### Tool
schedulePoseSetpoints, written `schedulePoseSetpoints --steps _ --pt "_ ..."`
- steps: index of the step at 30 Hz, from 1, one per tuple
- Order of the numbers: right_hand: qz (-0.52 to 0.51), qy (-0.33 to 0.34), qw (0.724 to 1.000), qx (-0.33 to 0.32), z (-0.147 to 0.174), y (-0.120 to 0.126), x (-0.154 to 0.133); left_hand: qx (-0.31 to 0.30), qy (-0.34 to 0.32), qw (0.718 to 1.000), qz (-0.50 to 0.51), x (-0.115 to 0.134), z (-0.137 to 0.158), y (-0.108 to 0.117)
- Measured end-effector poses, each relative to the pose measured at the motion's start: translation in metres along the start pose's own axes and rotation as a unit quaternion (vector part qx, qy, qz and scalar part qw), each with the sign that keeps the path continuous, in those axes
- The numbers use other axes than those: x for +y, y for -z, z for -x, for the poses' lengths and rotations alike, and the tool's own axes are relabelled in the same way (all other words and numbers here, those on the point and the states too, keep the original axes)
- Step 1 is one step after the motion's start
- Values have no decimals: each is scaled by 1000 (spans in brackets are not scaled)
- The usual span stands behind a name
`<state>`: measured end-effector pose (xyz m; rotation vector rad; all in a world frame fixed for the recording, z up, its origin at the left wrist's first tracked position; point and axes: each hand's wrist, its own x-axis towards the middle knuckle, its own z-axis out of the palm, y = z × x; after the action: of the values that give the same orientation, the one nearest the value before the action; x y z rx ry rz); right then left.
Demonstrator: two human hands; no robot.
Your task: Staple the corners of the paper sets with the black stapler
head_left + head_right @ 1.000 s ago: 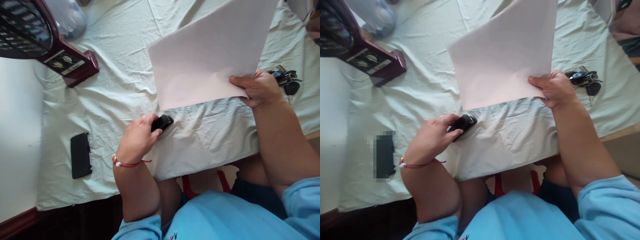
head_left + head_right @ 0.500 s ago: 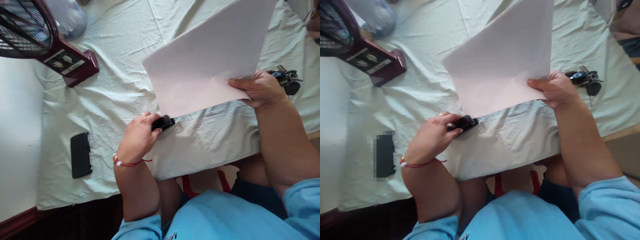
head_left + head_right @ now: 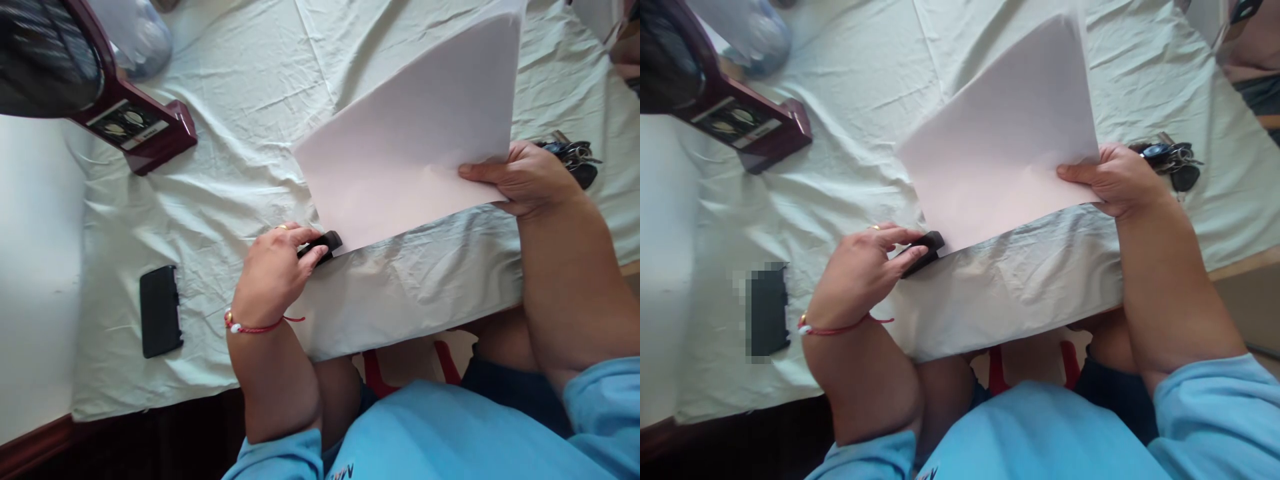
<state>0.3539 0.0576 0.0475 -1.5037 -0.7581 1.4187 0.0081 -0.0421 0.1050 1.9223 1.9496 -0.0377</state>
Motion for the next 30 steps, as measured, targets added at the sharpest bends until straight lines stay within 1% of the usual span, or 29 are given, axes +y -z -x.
schedulePoseSetpoints --steps 6,11,14,19,23,27,28,30 --pt "13 -1 1000 12 -5 3 2 -10 1 1000 -12 2 -1 0" --pt "22 -2 1000 15 -3 1 0 -29 29 993 -107 19 -1 -3" --pt "22 -9 1000 17 -2 0 0 -43 32 987 -148 28 -1 -3" --pt "31 -10 999 21 -4 0 4 -51 36 986 -152 30 -1 -1" --pt "56 6 998 20 -11 4 10 -36 26 992 -119 25 -1 -2" --pt "25 35 998 34 -11 -2 11 -12 -7 999 -48 16 -3 -8" --pt "13 42 998 47 -11 -5 10 5 -16 999 -28 14 -2 -10" --pt "-6 52 996 74 -9 -11 7 74 -34 996 23 16 1 -12"
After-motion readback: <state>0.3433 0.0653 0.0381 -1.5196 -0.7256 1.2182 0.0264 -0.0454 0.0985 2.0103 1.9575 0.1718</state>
